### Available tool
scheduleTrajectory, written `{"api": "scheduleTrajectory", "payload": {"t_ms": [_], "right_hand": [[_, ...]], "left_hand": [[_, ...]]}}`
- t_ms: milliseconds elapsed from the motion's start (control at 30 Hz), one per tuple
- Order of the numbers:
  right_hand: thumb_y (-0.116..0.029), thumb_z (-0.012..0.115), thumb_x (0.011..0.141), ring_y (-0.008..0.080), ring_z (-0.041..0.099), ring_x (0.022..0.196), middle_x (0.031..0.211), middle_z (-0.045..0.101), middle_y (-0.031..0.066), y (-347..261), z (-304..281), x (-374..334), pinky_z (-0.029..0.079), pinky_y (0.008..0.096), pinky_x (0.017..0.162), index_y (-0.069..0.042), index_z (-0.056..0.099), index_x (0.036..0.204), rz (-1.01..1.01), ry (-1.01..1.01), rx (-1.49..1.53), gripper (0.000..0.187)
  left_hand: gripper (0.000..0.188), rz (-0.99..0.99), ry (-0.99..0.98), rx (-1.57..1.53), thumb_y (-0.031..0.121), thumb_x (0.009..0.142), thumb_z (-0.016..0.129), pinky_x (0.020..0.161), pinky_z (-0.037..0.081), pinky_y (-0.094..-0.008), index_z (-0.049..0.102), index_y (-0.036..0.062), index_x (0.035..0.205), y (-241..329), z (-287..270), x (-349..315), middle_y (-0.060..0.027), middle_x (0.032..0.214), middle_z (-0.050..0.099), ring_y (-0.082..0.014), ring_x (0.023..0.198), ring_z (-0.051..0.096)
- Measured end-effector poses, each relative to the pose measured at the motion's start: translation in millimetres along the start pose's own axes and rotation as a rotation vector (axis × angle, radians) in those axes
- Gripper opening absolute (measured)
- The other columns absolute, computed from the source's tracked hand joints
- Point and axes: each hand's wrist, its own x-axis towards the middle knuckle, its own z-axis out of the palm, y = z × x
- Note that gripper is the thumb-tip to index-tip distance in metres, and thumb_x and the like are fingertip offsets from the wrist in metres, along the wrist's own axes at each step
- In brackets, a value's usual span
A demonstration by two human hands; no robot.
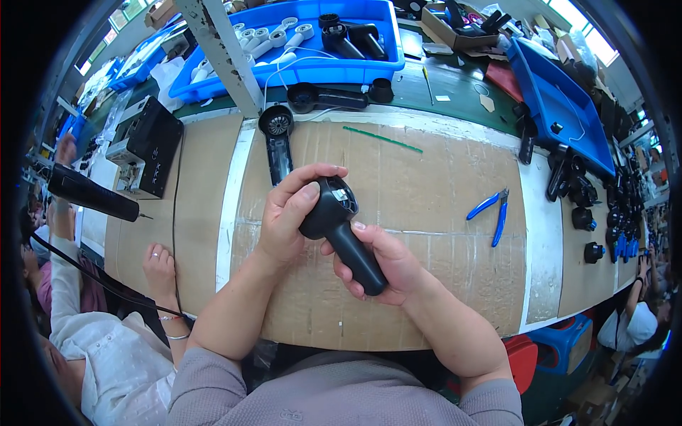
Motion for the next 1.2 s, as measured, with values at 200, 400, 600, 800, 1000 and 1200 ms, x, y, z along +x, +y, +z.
{"api": "scheduleTrajectory", "payload": {"t_ms": [200,400,600,800,1000,1200], "right_hand": [[-0.041,0.043,0.106,0.0156,0.055,0.045,0.072,0.065,0.0114,1.7,1.1,0.6,0.039,0.0220,0.040,0.005,0.061,0.116,-0.032,-0.012,0.010,0.050],[-0.040,0.042,0.106,0.0173,0.057,0.051,0.076,0.067,0.0128,3.2,1.6,2.0,0.043,0.0238,0.047,0.004,0.060,0.119,-0.129,0.082,-0.214,0.049],[-0.040,0.042,0.105,0.0185,0.060,0.058,0.078,0.068,0.0137,5.7,-3.7,5.0,0.046,0.0251,0.053,0.001,0.059,0.121,-0.213,0.096,-0.221,0.046],[-0.035,0.047,0.106,0.0158,0.060,0.062,0.082,0.067,0.0119,1.7,3.2,0.8,0.048,0.0259,0.058,0.000,0.059,0.115,-0.210,0.087,-0.243,0.037],[-0.032,0.051,0.106,0.0158,0.060,0.062,0.081,0.068,0.0115,3.9,-0.8,1.7,0.046,0.0238,0.057,-0.002,0.060,0.117,-0.214,0.141,-0.392,0.033],[-0.026,0.054,0.105,0.0137,0.060,0.063,0.080,0.067,0.0090,3.5,0.1,-0.1,0.046,0.0230,0.058,-0.004,0.060,0.116,-0.256,0.151,-0.454,0.026]], "left_hand": [[0.042,-0.023,0.015,-0.005,0.022,0.100,0.047,0.086,0.054,-0.0287,0.064,0.0047,0.134,0.3,0.4,0.8,-0.0165,0.128,0.066,-0.0222,0.101,0.065],[0.044,-0.022,0.048,0.032,0.025,0.101,0.045,0.086,0.054,-0.0278,0.063,0.0039,0.135,2.0,2.7,0.1,-0.0153,0.126,0.067,-0.0210,0.102,0.066],[0.045,-0.063,0.103,0.056,0.026,0.102,0.044,0.086,0.054,-0.0272,0.062,0.0027,0.136,1.1,4.6,1.1,-0.0136,0.124,0.068,-0.0192,0.103,0.066],[0.045,-0.078,0.100,0.054,0.026,0.102,0.043,0.087,0.053,-0.0270,0.062,0.0024,0.135,1.2,3.7,0.5,-0.0132,0.124,0.068,-0.0191,0.104,0.066],[0.047,-0.057,0.080,0.100,0.028,0.102,0.041,0.091,0.052,-0.0296,0.061,0.0017,0.135,1.3,4.7,-0.8,-0.0149,0.128,0.066,-0.0214,0.109,0.064],[0.052,-0.044,0.034,0.142,0.034,0.103,0.035,0.102,0.048,-0.0375,0.059,0.0017,0.136,-0.2,2.9,-0.7,-0.0187,0.134,0.062,-0.0266,0.121,0.060]]}}
